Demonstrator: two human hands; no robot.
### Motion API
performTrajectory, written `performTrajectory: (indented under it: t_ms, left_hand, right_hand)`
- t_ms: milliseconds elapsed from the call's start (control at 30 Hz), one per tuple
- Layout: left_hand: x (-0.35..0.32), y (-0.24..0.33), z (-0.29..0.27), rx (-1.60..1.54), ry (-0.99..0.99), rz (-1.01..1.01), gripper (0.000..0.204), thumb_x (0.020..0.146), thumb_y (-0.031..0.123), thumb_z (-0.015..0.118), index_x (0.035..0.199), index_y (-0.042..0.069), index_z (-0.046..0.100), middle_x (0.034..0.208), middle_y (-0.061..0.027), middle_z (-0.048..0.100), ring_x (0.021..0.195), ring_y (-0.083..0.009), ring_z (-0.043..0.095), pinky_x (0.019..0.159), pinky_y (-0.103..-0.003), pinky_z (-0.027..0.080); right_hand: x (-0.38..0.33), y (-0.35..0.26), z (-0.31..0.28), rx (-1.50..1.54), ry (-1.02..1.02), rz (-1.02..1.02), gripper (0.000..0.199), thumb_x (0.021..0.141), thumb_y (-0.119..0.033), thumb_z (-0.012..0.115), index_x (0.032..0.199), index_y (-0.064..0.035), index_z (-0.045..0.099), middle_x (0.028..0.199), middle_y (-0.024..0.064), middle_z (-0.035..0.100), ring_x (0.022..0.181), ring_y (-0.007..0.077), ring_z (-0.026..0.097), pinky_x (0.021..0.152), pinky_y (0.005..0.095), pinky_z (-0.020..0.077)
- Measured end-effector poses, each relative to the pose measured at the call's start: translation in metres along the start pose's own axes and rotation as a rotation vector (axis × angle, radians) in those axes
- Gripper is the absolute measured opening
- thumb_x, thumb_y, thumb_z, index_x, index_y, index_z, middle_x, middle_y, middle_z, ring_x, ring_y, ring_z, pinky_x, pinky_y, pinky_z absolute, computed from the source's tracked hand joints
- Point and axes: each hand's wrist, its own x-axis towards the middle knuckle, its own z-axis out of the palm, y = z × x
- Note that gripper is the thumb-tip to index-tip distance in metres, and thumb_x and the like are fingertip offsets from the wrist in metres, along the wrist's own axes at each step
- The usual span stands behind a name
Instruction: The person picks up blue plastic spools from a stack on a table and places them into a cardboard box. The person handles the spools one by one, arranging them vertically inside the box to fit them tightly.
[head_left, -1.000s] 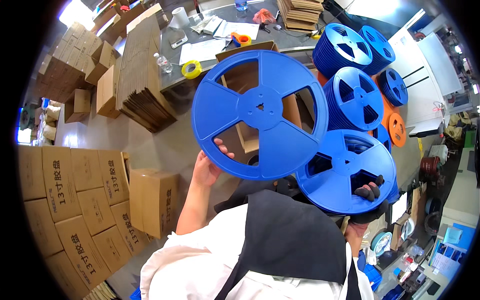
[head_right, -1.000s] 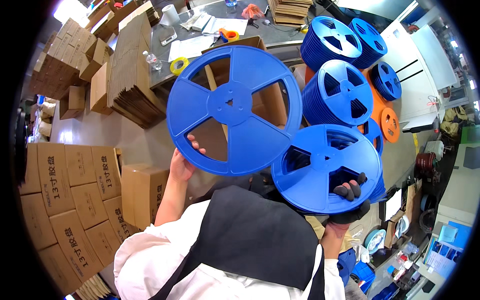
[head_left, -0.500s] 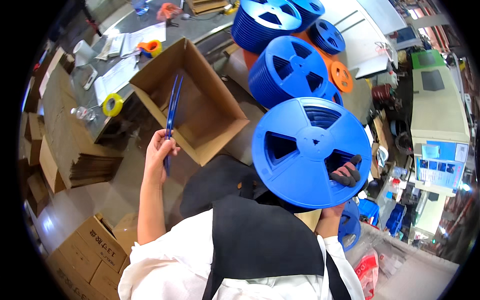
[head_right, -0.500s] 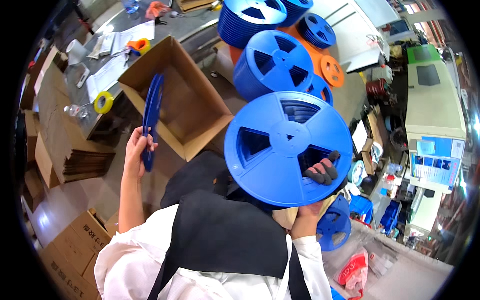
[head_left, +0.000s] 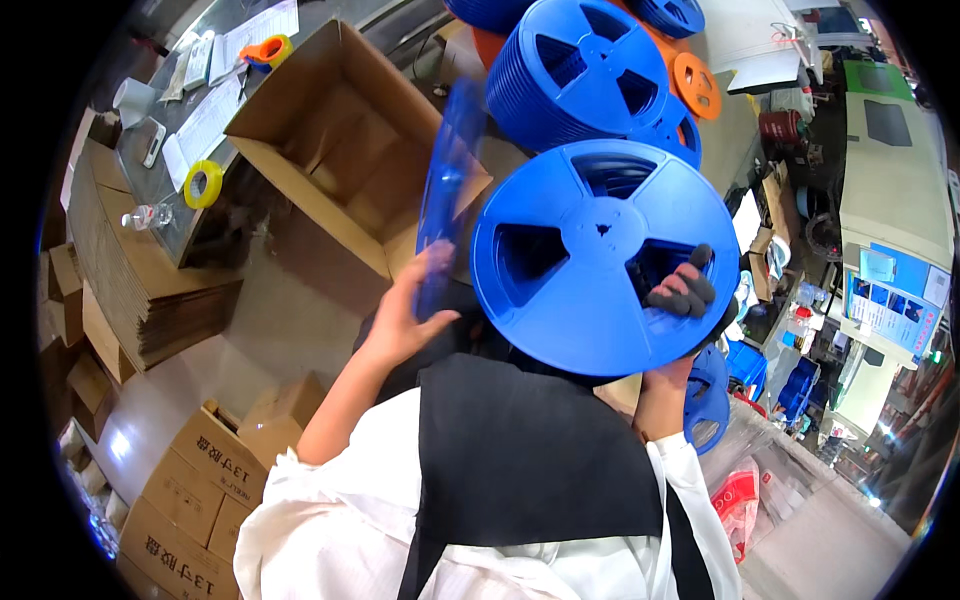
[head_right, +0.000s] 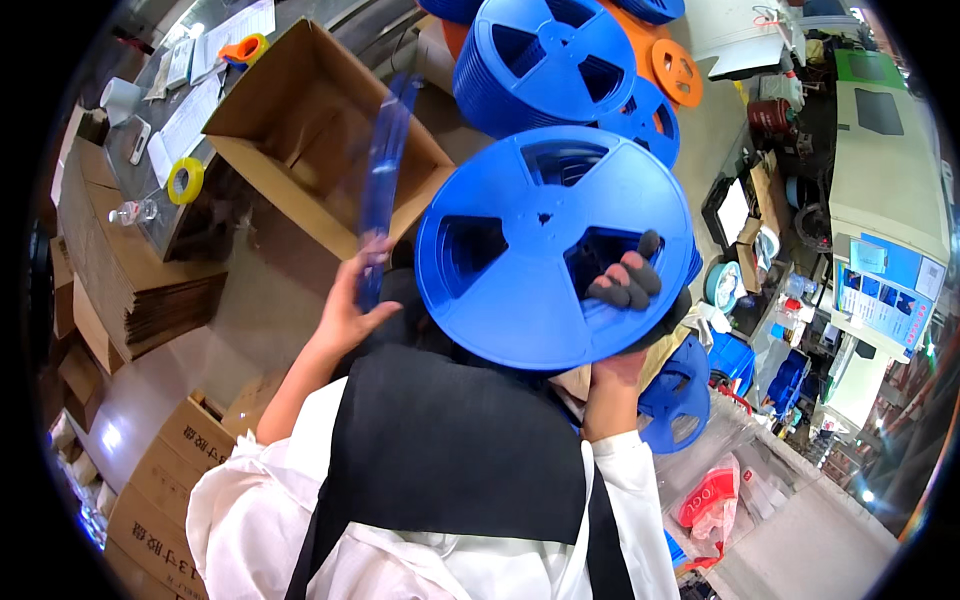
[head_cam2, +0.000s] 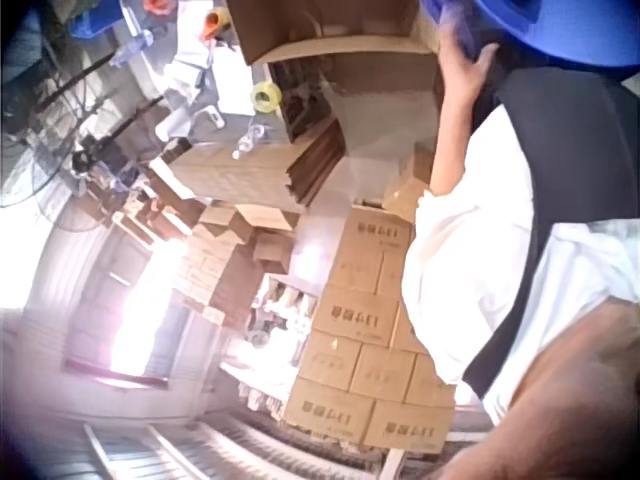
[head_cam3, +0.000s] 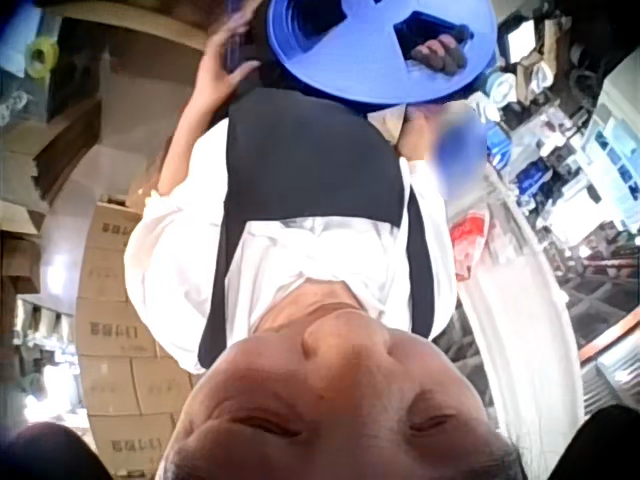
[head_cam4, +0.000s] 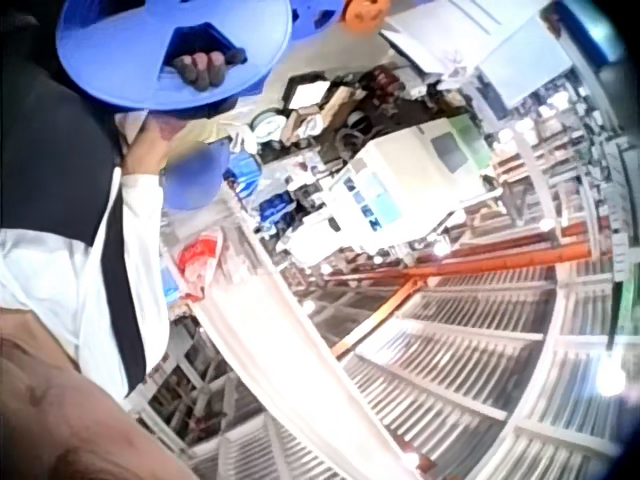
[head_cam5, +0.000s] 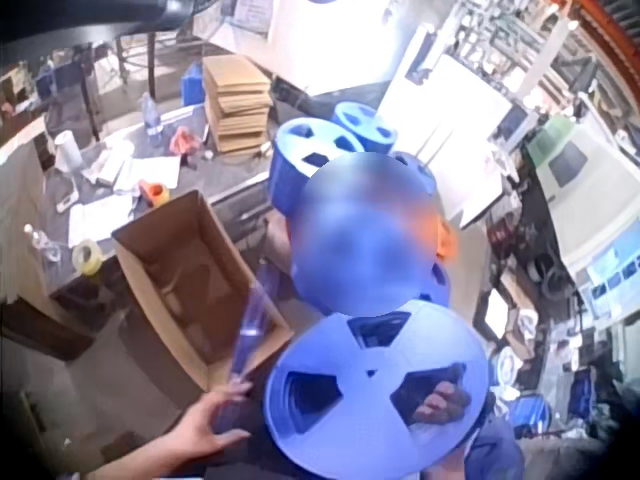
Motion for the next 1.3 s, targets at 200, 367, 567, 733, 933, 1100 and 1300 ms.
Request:
performTrajectory:
  t_ms: [200,367,567,733,933,1100,1300]
  left_hand:
    - [0.045,0.024,0.037,0.408,-0.338,0.358,0.067,0.061,-0.003,0.076,0.122,0.01,0.053,0.128,-0.0127,0.055,0.127,-0.0309,0.046,0.112,-0.05,0.024]
    - [0.043,0.016,0.027,0.228,-0.359,0.181,0.056,0.064,-0.003,0.075,0.116,0.007,0.059,0.113,-0.0119,0.064,0.108,-0.0325,0.06,0.1,-0.039,0.044]
    - [0.04,0.022,-0.011,-0.555,-0.012,-0.413,0.026,0.082,0.004,0.067,0.106,-0.001,0.059,0.098,-0.009,0.066,0.09,-0.0179,0.064,0.085,-0.031,0.05]
    - [0.013,-0.013,-0.047,-0.893,0.354,-0.53,0.032,0.087,0.018,0.066,0.11,-0.002,0.057,0.097,-0.0137,0.066,0.09,-0.0233,0.066,0.087,-0.037,0.053]
    - [-0.033,-0.031,-0.077,-0.959,0.637,-0.53,0.036,0.086,0.019,0.067,0.113,-0.001,0.055,0.101,-0.0133,0.064,0.093,-0.0256,0.065,0.091,-0.043,0.052]
    - [-0.062,-0.037,-0.094,-1.076,0.724,-0.503,0.036,0.086,0.022,0.065,0.115,0.003,0.055,0.098,-0.0067,0.063,0.089,-0.0206,0.063,0.091,-0.041,0.05]
    - [-0.046,-0.022,-0.087,-1.026,0.5,-0.296,0.034,0.086,0.017,0.065,0.113,0.004,0.049,0.084,-0.002,0.053,0.077,-0.0152,0.056,0.081,-0.033,0.05]
  right_hand:
    - [0.015,-0.014,-0.016,-0.009,-0.037,0.128,0.07,0.085,-0.031,0.062,0.14,0.0006,0.033,0.084,-0.0041,0.044,0.073,0.0078,0.044,0.076,0.0296,0.0392]
    - [0.016,-0.02,-0.014,-0.166,0.002,0.148,0.07,0.089,-0.032,0.059,0.143,0.0007,0.028,0.104,0.005,0.055,0.092,0.018,0.054,0.093,0.0353,0.0417]
    - [0.019,-0.008,-0.001,-0.534,0.256,0.2,0.062,0.086,-0.034,0.061,0.129,0.0065,0.044,0.127,0.0204,0.053,0.114,0.0318,0.056,0.107,0.0462,0.0383]
    - [0.01,-0.008,-0.036,-0.584,0.497,0.289,0.064,0.087,-0.043,0.061,0.129,0.0027,0.046,0.127,0.0219,0.052,0.114,0.034,0.055,0.102,0.0494,0.0414]
    - [-0.004,-0.003,-0.08,-0.565,0.521,0.335,0.05,0.091,-0.028,0.059,0.129,0.0019,0.047,0.105,0.0127,0.062,0.09,0.0247,0.062,0.092,0.0426,0.0482]
    - [-0.025,-0.012,-0.099,-0.332,0.327,0.343,0.058,0.09,-0.026,0.057,0.138,-0.0002,0.036,0.09,0.0076,0.058,0.076,0.0202,0.056,0.087,0.0392,0.0441]
    - [-0.031,-0.026,-0.097,-0.314,0.197,0.24,0.065,0.081,-0.04,0.063,0.132,-0.0047,0.042,0.068,-0.0038,0.037,0.054,0.0099,0.037,0.065,0.0316,0.0344]
